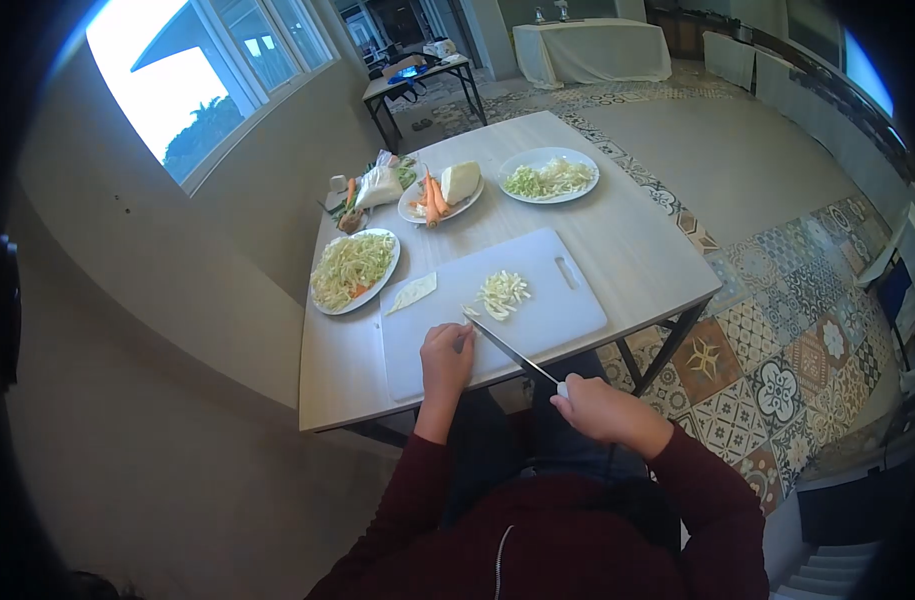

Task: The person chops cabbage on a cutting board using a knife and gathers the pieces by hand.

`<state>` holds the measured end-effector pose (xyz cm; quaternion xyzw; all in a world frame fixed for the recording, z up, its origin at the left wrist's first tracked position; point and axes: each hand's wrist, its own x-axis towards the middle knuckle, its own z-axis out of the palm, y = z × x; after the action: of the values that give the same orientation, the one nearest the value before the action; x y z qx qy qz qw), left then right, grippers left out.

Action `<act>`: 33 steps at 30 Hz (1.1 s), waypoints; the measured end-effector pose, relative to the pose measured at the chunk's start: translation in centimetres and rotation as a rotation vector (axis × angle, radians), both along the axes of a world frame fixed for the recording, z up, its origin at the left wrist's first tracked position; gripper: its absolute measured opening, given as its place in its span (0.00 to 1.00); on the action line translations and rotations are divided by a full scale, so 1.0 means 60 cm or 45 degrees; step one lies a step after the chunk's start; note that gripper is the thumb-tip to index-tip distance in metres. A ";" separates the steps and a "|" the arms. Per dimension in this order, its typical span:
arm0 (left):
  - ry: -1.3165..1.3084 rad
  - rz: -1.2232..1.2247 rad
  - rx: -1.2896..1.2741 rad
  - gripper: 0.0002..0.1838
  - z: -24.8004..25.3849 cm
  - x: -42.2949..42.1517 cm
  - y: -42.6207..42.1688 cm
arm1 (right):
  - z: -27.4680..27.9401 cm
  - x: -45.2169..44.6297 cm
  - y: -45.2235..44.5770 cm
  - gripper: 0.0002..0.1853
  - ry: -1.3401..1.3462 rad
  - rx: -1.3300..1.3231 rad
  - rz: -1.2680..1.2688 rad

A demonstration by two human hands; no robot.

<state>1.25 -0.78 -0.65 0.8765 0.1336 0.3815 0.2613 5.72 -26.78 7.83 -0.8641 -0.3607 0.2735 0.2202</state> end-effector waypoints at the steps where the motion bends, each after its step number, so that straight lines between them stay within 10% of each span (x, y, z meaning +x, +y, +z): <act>1: -0.001 0.003 0.000 0.04 0.000 0.001 0.000 | 0.000 0.005 0.005 0.22 -0.010 0.007 0.018; 33: 0.026 0.012 -0.048 0.06 0.004 -0.005 -0.009 | -0.022 -0.025 0.023 0.19 -0.156 0.069 -0.081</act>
<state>0.92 -1.31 -0.42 0.8747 0.1475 0.3710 0.2748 4.24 -25.41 6.51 -0.8839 -0.3532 0.2033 0.2296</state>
